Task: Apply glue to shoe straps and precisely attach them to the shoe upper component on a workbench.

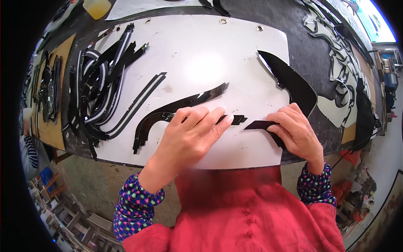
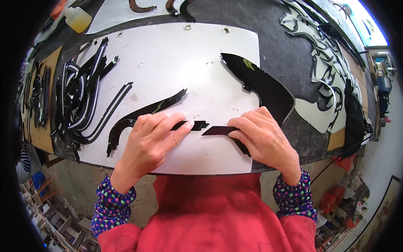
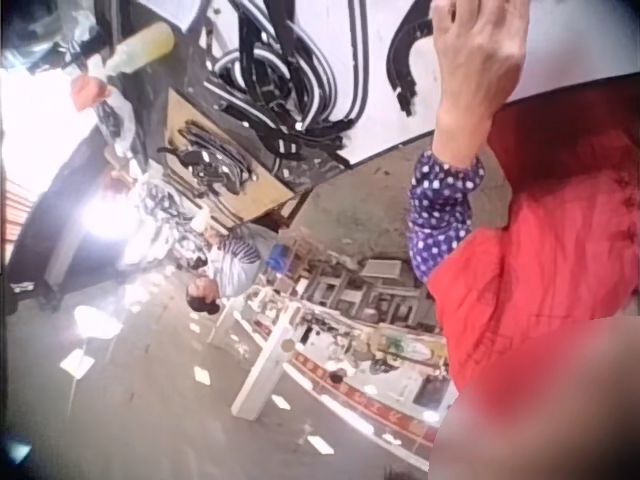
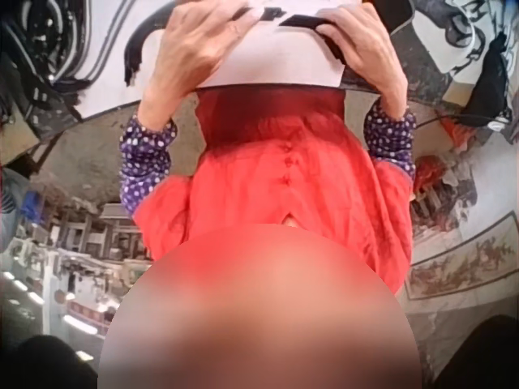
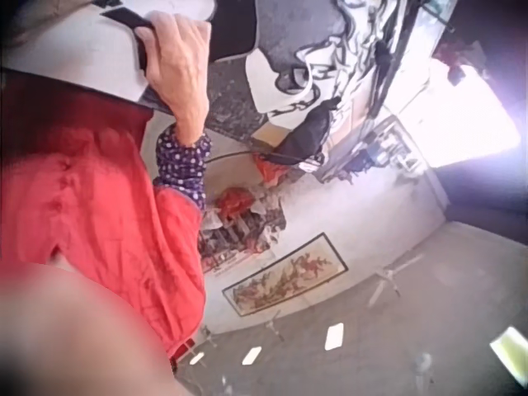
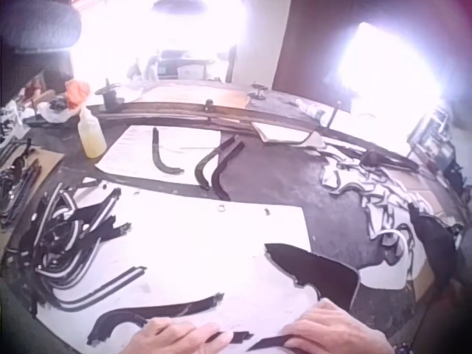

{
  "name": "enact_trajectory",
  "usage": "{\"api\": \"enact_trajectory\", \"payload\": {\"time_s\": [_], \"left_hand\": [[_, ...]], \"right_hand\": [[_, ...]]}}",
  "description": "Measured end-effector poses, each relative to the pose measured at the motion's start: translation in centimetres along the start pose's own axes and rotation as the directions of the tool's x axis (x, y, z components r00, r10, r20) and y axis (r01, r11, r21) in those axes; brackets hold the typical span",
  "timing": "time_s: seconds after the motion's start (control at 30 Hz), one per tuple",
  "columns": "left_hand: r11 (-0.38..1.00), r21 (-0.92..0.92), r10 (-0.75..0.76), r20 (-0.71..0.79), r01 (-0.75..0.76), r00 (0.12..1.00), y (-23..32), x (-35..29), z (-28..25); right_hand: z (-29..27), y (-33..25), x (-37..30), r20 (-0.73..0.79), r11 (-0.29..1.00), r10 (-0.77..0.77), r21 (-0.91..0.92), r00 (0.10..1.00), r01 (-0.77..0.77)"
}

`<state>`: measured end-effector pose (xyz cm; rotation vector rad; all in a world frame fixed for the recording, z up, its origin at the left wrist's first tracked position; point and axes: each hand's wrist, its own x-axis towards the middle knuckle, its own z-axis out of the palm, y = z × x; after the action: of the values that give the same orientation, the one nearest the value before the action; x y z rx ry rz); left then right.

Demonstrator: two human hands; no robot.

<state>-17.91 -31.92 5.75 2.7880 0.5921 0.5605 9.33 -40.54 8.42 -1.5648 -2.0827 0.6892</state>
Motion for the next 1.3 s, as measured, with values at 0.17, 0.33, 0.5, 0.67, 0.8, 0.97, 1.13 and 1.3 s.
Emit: {"api": "enact_trajectory", "payload": {"time_s": [0.17, 0.33, 0.5, 0.67, 0.8, 0.97, 1.13, 1.3], "left_hand": [[1.000, -0.007, -0.015, 0.009, 0.015, 1.000, 0.4, -0.1, 0.3], [1.000, 0.003, -0.014, -0.030, 0.014, 0.999, 0.1, -0.1, 0.6], [0.999, -0.019, -0.029, -0.014, 0.029, 0.999, 0.0, -0.3, 0.7], [0.999, -0.037, -0.029, -0.026, 0.028, 0.999, 0.0, -0.2, 0.5], [0.999, -0.046, -0.028, -0.038, 0.026, 0.999, -0.1, -0.2, 0.7], [0.999, -0.029, -0.027, -0.025, 0.026, 0.999, 0.0, -0.4, 0.7], [1.000, -0.020, -0.022, -0.016, 0.022, 1.000, -0.1, -0.5, 0.7], [1.000, 0.005, -0.010, -0.018, 0.011, 1.000, -0.2, -0.5, 0.8]], "right_hand": [[0.3, -0.6, 0.4, 0.065, 0.995, 0.052, 0.087, 0.997, -0.058], [0.9, -0.1, 1.7, 0.040, 0.993, 0.056, 0.102, 0.998, -0.060], [0.8, 0.1, 2.3, 0.087, 0.986, 0.107, 0.120, 0.990, -0.117], [0.5, 0.1, 2.6, 0.150, 0.982, 0.148, 0.099, 0.978, -0.164], [0.4, 0.1, 2.8, 0.168, 0.974, 0.167, 0.123, 0.972, -0.189], [0.3, 0.1, 2.9, 0.183, 0.973, 0.182, 0.108, 0.966, -0.203], [0.1, -0.1, 3.3, 0.213, 0.969, 0.211, 0.086, 0.954, -0.233], [-0.1, -0.2, 3.5, 0.234, 0.966, 0.233, 0.053, 0.944, -0.251]]}}
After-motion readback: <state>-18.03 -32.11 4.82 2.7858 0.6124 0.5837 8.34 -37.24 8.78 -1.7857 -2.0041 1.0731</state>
